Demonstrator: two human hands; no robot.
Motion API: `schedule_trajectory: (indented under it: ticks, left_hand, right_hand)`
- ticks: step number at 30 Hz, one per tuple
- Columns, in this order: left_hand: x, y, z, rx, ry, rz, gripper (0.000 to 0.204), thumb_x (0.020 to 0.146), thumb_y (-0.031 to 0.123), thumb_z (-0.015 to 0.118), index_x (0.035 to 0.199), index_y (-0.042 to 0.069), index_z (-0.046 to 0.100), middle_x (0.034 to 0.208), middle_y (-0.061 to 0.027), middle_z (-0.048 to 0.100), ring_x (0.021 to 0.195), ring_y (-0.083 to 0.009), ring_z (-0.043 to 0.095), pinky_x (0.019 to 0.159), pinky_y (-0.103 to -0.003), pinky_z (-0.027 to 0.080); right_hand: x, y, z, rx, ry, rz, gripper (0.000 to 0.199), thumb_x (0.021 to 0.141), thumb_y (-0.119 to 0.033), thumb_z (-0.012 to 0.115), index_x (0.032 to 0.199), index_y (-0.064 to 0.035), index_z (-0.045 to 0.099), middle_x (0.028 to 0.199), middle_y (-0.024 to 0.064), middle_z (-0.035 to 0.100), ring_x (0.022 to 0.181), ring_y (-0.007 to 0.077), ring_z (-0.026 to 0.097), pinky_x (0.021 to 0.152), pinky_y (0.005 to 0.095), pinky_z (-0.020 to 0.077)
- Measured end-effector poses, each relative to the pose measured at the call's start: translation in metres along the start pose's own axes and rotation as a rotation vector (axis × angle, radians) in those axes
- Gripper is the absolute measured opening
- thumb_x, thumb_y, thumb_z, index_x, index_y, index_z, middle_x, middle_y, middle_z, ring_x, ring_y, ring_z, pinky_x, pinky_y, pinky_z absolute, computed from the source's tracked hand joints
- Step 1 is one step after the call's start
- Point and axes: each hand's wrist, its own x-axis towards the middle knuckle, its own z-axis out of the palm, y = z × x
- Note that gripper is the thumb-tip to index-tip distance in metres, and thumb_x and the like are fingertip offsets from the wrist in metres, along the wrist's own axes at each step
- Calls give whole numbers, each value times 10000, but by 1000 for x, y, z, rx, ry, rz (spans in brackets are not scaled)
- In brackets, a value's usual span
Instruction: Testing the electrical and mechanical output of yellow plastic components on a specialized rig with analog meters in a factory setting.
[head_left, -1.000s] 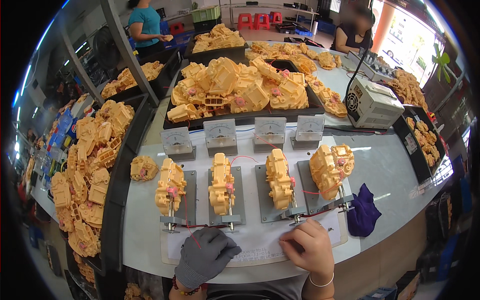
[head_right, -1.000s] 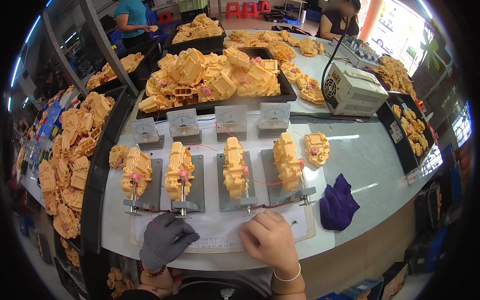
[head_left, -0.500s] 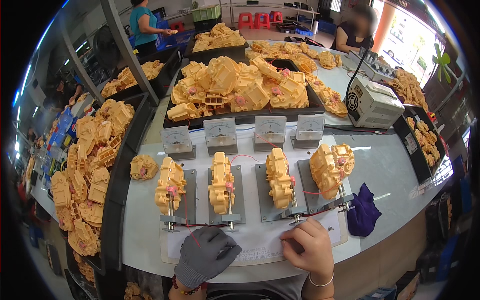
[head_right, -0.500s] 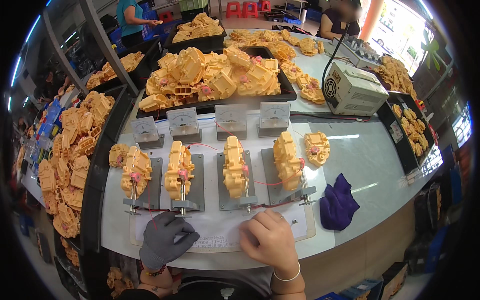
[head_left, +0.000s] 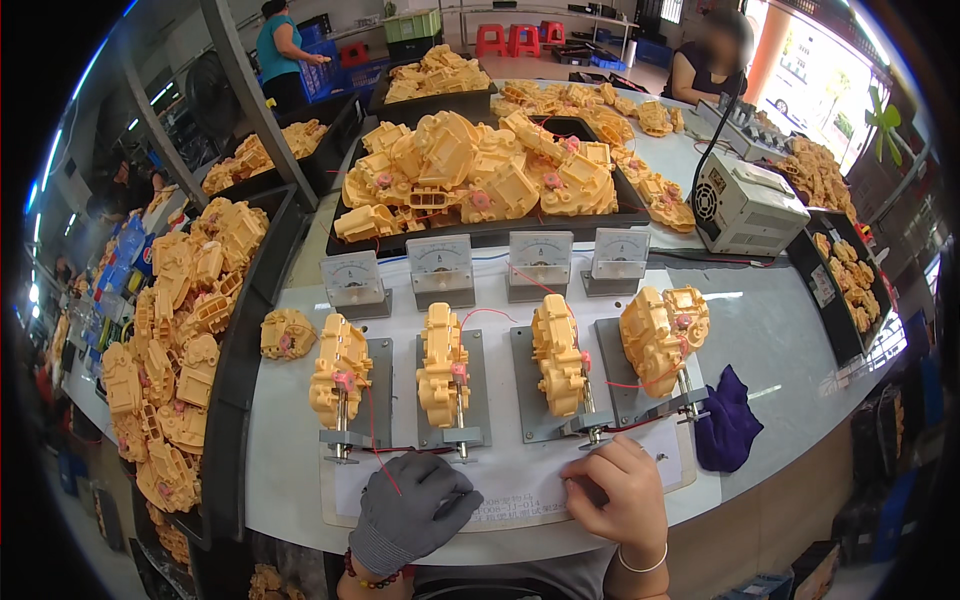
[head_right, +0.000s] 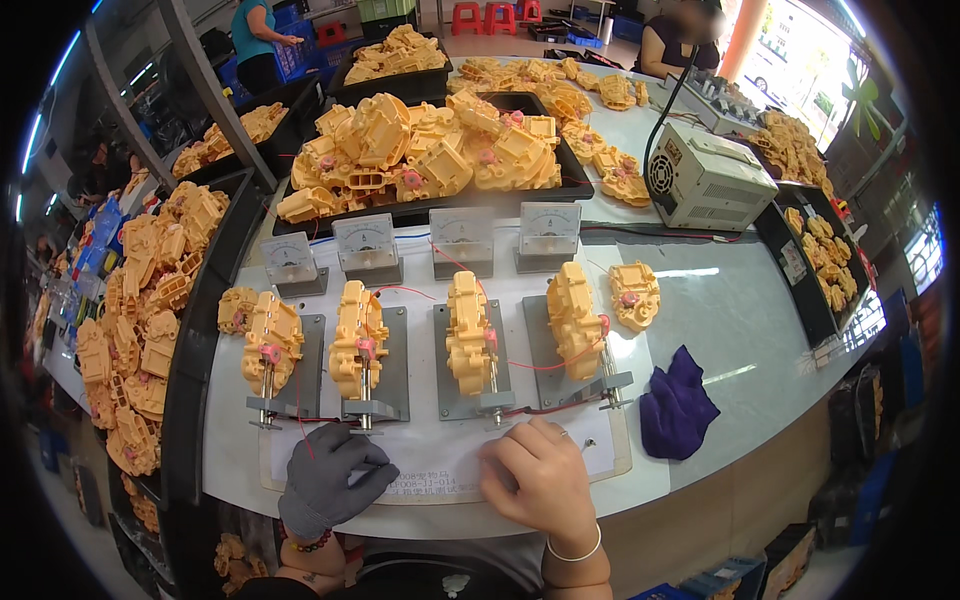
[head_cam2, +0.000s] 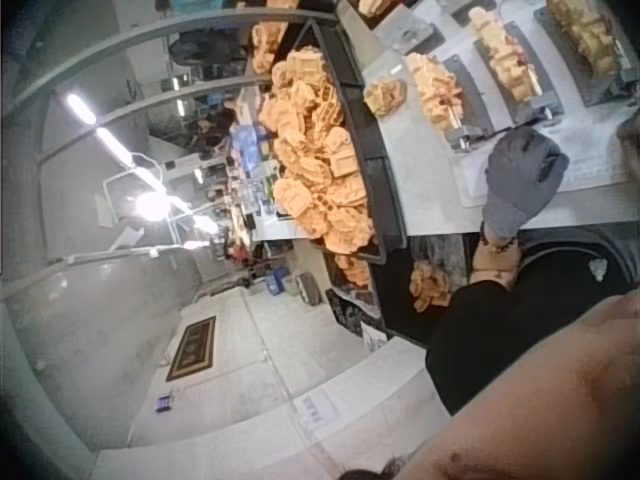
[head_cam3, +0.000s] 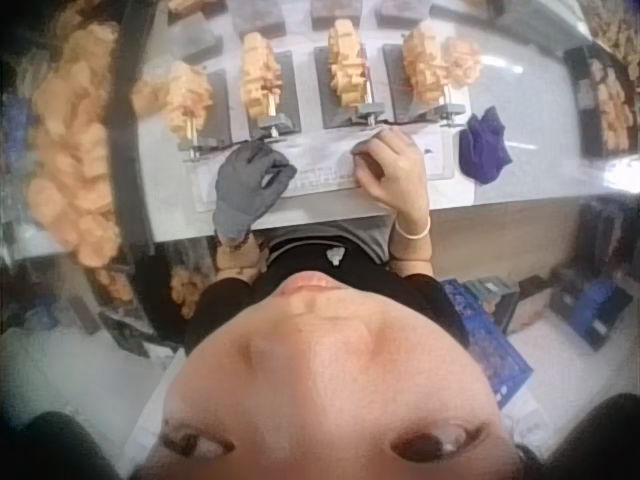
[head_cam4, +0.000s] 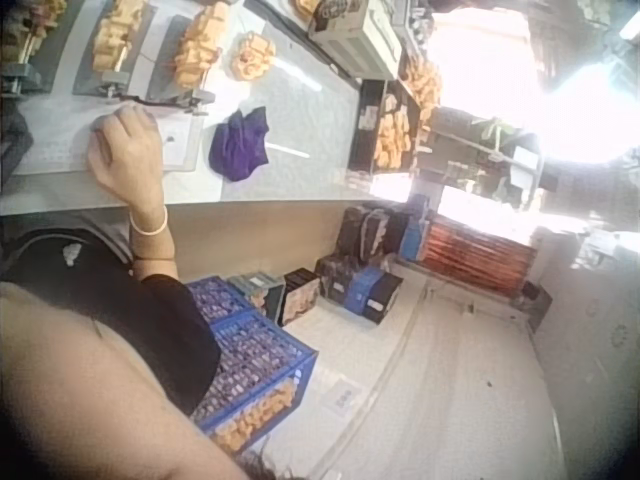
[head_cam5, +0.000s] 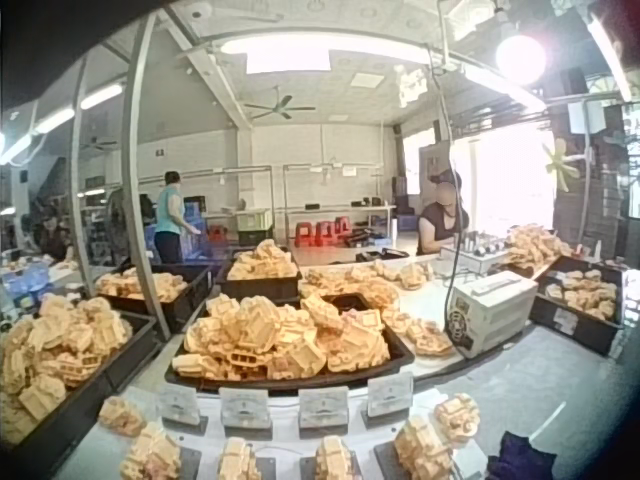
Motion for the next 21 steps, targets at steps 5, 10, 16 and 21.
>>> schedule_trajectory:
  ticks: [5,10,16,21]
  left_hand:
    - [0,-1,1,-3,13,11,194,715,209,817,747,92,664,749,-78,607,675,-271,620,577,-396,502]
    - [0,-1,1,-5,-1,8,187,718,209,814,754,96,669,757,-75,610,684,-269,620,578,-395,502]
    - [0,0,-1,7,-18,-8,175,716,201,807,753,98,670,749,-72,604,688,-265,619,581,-394,503]
    - [0,1,0,3,0,-3,174,715,198,806,751,98,668,750,-72,603,689,-267,618,582,-393,503]
  right_hand:
    - [0,0,0,-2,2,-2,145,644,-50,695,779,-76,649,694,56,523,627,255,528,597,350,459]
    - [0,0,0,-2,14,-11,137,651,-50,694,780,-76,655,694,55,527,626,255,532,598,351,461]
    - [1,0,0,-4,20,-17,137,653,-54,698,783,-76,662,698,53,540,624,251,537,594,347,461]
    - [1,0,0,-16,15,-7,135,652,-54,698,780,-76,661,696,52,537,622,250,536,592,346,460]
